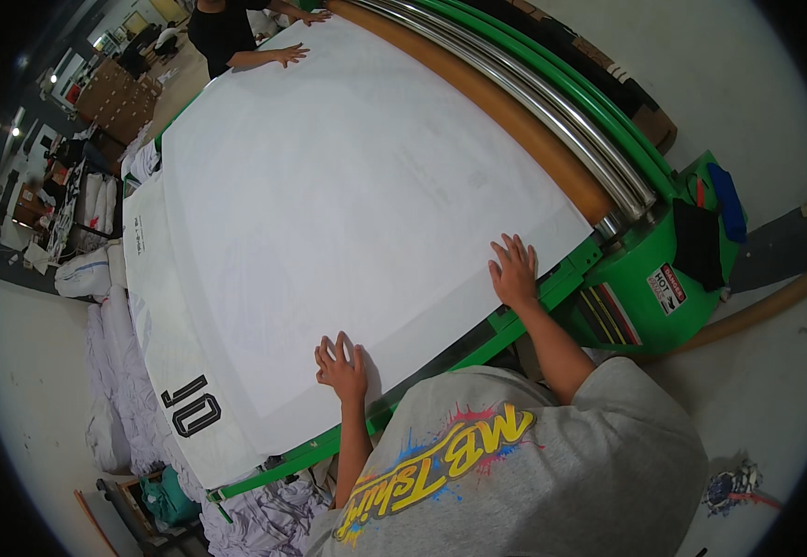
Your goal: The person places a printed transfer sheet onto a heat press, aligns a white garment over it, and trims the excess paper with shears.
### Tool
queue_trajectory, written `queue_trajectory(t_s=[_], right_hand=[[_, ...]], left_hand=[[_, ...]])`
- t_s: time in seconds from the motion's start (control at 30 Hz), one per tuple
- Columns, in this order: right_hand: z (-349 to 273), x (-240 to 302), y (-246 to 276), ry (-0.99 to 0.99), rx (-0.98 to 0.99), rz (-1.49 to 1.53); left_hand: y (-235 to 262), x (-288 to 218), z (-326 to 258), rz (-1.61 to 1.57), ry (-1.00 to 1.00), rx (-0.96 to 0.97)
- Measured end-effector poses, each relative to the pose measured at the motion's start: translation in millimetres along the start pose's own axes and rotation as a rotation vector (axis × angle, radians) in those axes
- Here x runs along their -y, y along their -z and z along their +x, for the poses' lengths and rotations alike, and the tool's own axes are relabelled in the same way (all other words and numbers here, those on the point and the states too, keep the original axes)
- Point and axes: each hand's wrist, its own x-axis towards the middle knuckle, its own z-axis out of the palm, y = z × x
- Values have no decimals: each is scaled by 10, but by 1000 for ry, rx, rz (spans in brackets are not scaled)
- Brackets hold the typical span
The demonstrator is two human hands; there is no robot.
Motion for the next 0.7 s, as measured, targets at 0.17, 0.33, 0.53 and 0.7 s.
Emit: queue_trajectory(t_s=[0.17, 0.33, 0.53, 0.7], right_hand=[[26, 12, 50, -32, 49, -12], [37, -5, 79, -28, 57, -8], [41, 3, 80, -32, 55, 8], [38, -38, 31, -35, 42, 10]], left_hand=[[-15, -36, 20, -15, 9, 3], [-44, -57, 23, -15, 8, -13], [-55, -47, 20, -21, 13, -18], [-60, -62, 29, -32, 26, -6]])
